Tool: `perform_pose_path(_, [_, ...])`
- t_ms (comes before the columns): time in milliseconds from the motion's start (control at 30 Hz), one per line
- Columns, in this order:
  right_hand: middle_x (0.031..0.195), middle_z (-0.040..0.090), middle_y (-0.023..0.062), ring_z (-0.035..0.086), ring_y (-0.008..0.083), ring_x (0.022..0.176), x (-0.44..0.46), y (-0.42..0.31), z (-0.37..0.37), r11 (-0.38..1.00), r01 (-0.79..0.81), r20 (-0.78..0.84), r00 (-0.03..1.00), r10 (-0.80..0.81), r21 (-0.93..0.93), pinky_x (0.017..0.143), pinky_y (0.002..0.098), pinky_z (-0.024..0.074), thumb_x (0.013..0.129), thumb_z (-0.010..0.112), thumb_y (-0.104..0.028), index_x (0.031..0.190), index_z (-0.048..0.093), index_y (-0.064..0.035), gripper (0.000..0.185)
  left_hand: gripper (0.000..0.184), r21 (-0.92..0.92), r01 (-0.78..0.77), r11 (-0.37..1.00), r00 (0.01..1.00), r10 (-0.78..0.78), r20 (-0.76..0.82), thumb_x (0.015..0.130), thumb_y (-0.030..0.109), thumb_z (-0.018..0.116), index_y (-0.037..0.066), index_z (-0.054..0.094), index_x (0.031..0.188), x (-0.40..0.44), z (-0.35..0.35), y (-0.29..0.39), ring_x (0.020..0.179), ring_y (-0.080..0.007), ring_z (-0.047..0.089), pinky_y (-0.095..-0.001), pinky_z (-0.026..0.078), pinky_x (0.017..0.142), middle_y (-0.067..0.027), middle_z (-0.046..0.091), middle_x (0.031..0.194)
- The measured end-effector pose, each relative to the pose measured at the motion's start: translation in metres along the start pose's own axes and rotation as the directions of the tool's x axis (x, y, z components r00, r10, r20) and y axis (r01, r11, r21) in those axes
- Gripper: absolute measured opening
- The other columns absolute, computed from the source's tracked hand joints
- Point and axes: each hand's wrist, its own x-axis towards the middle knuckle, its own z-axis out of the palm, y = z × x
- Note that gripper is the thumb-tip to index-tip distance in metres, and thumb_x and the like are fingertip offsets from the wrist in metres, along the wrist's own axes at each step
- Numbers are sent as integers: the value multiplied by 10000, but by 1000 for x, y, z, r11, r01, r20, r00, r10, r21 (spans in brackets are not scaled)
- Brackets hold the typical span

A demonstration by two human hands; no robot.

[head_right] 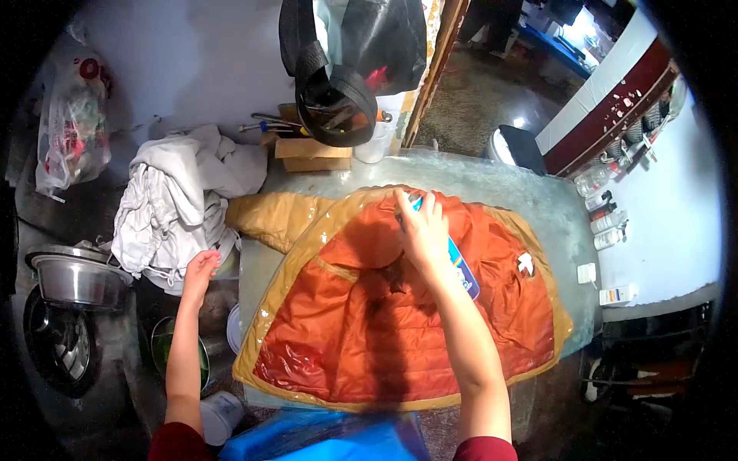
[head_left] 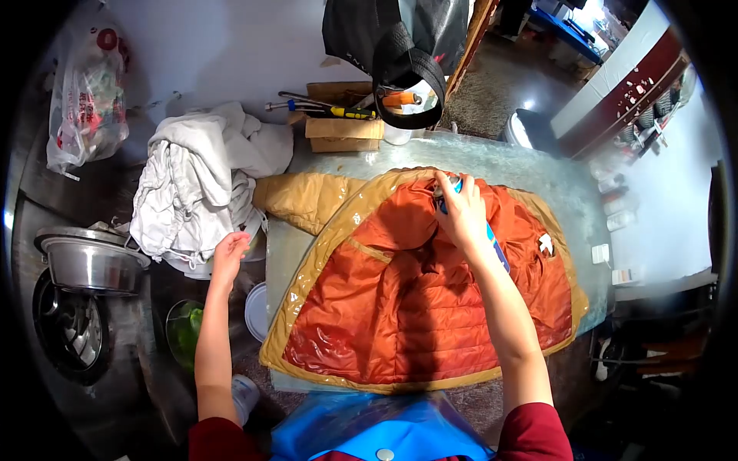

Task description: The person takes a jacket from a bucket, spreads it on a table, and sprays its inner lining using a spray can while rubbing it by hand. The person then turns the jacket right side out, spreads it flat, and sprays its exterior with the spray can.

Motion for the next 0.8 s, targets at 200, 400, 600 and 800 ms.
perform_pose_path(200, [1070,462,234,523,423,948,-31,-18,-12,986,97,49,993,-105,133,789,482,483,696,736,-122,1342,419,-210,725,211,126,-287,949,947,261,189,899,139,612,-20,628,1036,49,77,5,895,-158,629,-282,488,798,-88,678,973])
perform_pose_path(400, [1086,460,249,523,429,980,-113,-5,-46,965,-72,139,990,37,251,830,464,481,667,724,-58,1320,445,-185,721,536,640,-294,710,948,132,289,821,258,686,4,516,1261,102,217,20,961,-310,643,-377,495,859,-177,678,1009])
perform_pose_path(600, [1142,443,249,510,434,1018,-193,38,-78,915,-341,90,940,329,216,855,456,470,647,743,-50,1341,423,-178,775,478,183,-422,888,835,302,460,795,50,697,3,459,1207,3,189,109,737,-111,578,-251,470,715,-45,623,763])
perform_pose_path(800, [1188,424,253,506,429,1050,-246,53,-90,877,-419,-25,899,436,236,874,447,461,635,753,-6,1350,422,-157,802,440,93,-138,986,821,62,567,772,31,736,12,469,1121,-174,161,78,763,-64,585,-270,454,780,-8,632,731])
